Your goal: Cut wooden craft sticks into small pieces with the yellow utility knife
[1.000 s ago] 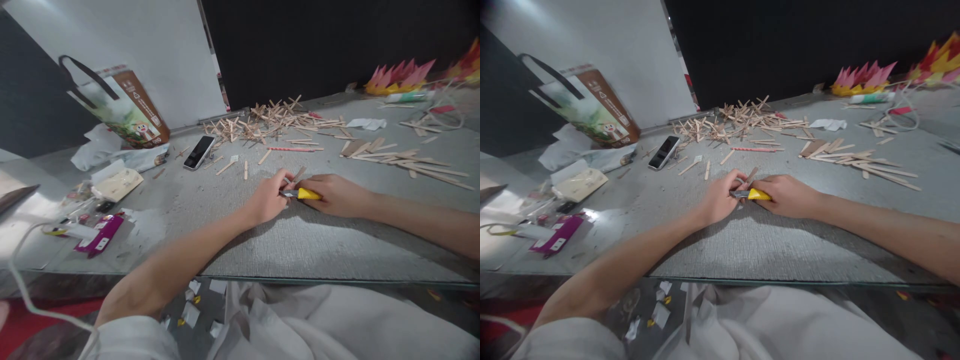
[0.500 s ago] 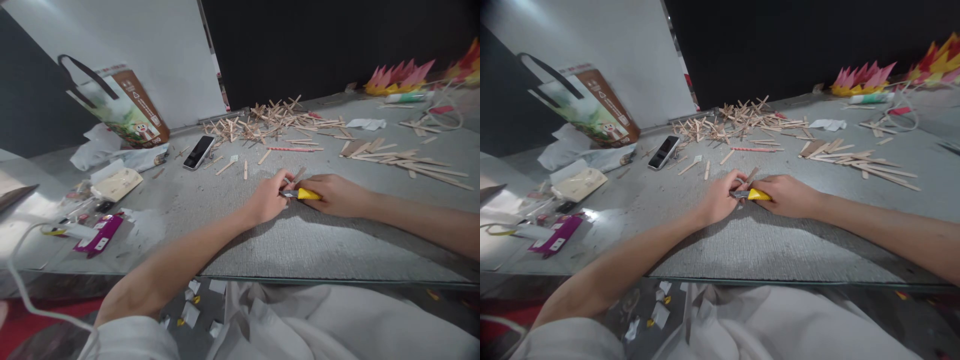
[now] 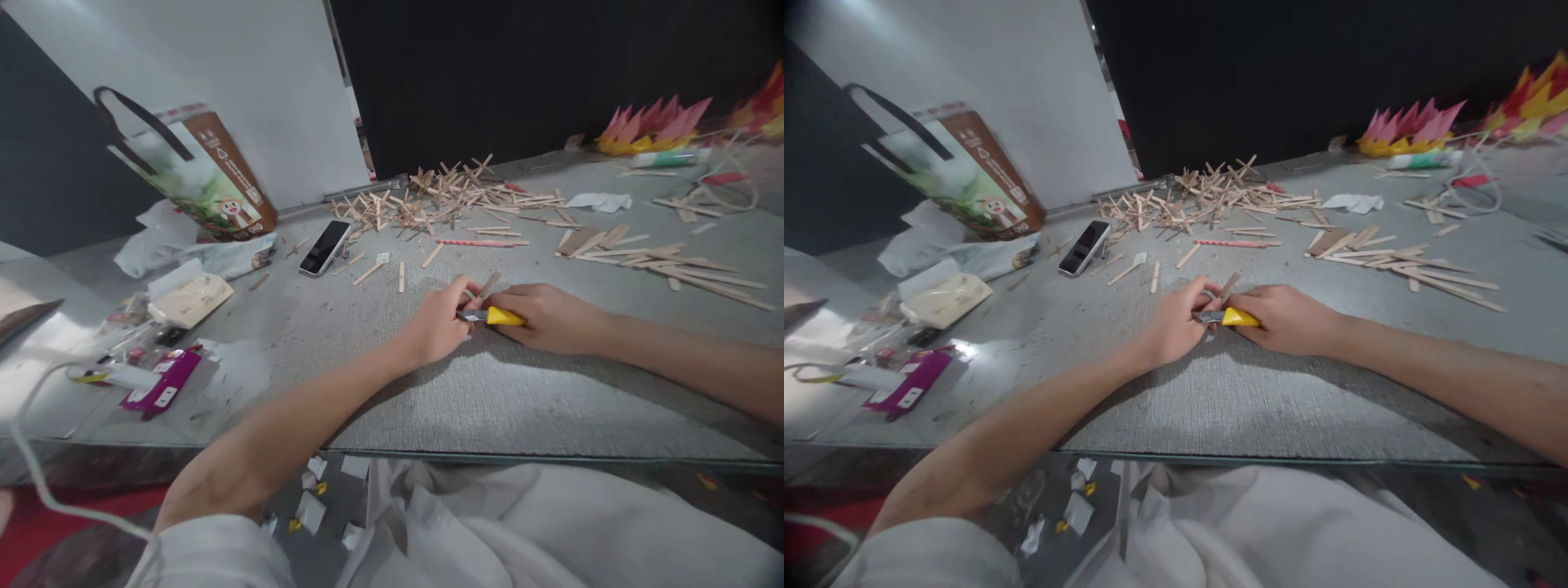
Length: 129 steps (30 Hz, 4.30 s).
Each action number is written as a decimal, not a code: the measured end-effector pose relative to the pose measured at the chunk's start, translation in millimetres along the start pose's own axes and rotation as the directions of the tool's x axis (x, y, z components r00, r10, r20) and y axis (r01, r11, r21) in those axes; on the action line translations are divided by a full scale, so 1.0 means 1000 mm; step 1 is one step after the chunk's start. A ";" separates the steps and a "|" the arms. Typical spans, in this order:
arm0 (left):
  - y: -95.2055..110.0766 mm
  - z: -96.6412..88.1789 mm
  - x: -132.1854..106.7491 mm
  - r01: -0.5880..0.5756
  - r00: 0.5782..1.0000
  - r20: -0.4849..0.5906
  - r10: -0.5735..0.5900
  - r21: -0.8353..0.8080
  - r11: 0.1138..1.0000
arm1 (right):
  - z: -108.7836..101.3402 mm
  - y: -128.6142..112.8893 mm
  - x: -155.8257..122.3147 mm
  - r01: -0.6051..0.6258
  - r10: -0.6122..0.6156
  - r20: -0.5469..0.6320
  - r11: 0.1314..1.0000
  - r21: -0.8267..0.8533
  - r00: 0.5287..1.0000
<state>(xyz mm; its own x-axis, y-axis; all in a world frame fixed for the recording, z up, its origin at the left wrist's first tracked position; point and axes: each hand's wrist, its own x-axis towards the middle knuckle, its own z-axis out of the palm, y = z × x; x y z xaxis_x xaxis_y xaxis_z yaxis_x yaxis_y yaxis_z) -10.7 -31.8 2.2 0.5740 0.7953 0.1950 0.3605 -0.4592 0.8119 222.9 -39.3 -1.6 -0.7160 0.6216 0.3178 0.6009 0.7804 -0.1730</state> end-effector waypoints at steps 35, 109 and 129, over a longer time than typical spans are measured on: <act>0.005 -0.004 0.000 -0.033 0.999 0.043 0.032 0.022 0.999 | 0.002 0.003 -0.001 0.001 -0.001 0.000 1.000 0.000 1.000; 0.004 -0.003 -0.001 -0.035 0.999 0.041 0.032 0.076 0.997 | -0.002 0.002 0.000 0.018 -0.019 0.016 0.999 0.027 1.000; 0.002 -0.003 0.000 -0.069 0.996 0.055 0.064 0.084 0.994 | -0.002 0.004 -0.001 0.025 -0.025 0.040 1.000 0.009 0.999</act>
<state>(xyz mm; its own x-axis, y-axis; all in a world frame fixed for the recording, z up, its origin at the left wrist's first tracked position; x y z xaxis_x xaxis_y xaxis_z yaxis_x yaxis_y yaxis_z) -12.7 -31.8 5.5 0.6358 0.7409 0.2161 0.3805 -0.5446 0.7474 226.5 -36.9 -1.1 -0.7445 0.6037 0.2849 0.5795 0.7964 -0.1733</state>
